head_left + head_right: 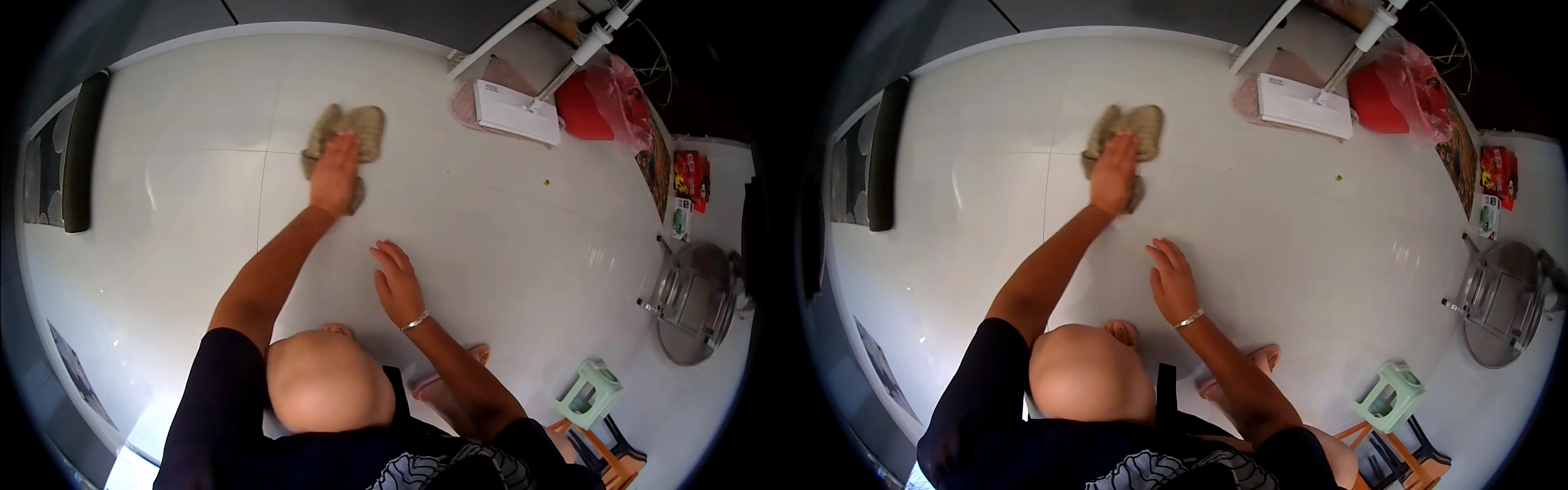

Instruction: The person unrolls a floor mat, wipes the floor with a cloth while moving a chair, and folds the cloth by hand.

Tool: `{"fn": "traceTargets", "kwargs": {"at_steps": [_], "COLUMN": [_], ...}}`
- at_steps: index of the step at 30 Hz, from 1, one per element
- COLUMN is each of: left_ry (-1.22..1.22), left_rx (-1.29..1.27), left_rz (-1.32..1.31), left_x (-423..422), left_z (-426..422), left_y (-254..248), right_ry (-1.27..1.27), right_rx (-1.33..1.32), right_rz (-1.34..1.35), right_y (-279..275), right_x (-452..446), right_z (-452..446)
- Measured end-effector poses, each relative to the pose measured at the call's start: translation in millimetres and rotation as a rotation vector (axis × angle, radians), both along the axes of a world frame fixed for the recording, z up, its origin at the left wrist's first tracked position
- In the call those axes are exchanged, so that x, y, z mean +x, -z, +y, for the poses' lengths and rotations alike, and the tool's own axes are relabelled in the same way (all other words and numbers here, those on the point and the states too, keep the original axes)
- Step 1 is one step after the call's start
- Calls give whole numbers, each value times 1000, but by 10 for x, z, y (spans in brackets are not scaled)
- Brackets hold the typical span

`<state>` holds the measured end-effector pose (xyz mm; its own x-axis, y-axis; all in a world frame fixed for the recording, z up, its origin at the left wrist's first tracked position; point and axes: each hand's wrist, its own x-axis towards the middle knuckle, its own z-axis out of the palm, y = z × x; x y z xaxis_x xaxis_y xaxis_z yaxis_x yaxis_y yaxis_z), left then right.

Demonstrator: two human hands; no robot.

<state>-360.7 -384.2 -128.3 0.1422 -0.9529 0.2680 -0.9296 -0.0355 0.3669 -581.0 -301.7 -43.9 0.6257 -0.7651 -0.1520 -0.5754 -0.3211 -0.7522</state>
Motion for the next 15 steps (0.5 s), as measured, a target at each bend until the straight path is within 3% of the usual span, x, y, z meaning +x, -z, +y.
{"fn": "traceTargets", "kwargs": {"at_steps": [3, 9, 11, 13, 15], "left_ry": [169, 368, 138, 97, -62], "left_rx": [-136, -164, 214, 238, 190], "left_rz": [194, 599, 1131, 1236, 1665], "left_x": [-489, -1208, -1269, -1200, -1098], "left_z": [-75, -95, -166, -291, -368], "left_y": [51, 15, -175, -205, -304], "right_ry": [73, 162, 190, 194, 200], "right_rx": [57, 58, 50, 50, 53], "right_rz": [-46, -42, -25, -26, -29], "right_y": [-41, -105, -109, -129, -124], "right_x": [-109, -332, -359, -354, -315], "right_z": [43, 165, 211, 227, 228]}}
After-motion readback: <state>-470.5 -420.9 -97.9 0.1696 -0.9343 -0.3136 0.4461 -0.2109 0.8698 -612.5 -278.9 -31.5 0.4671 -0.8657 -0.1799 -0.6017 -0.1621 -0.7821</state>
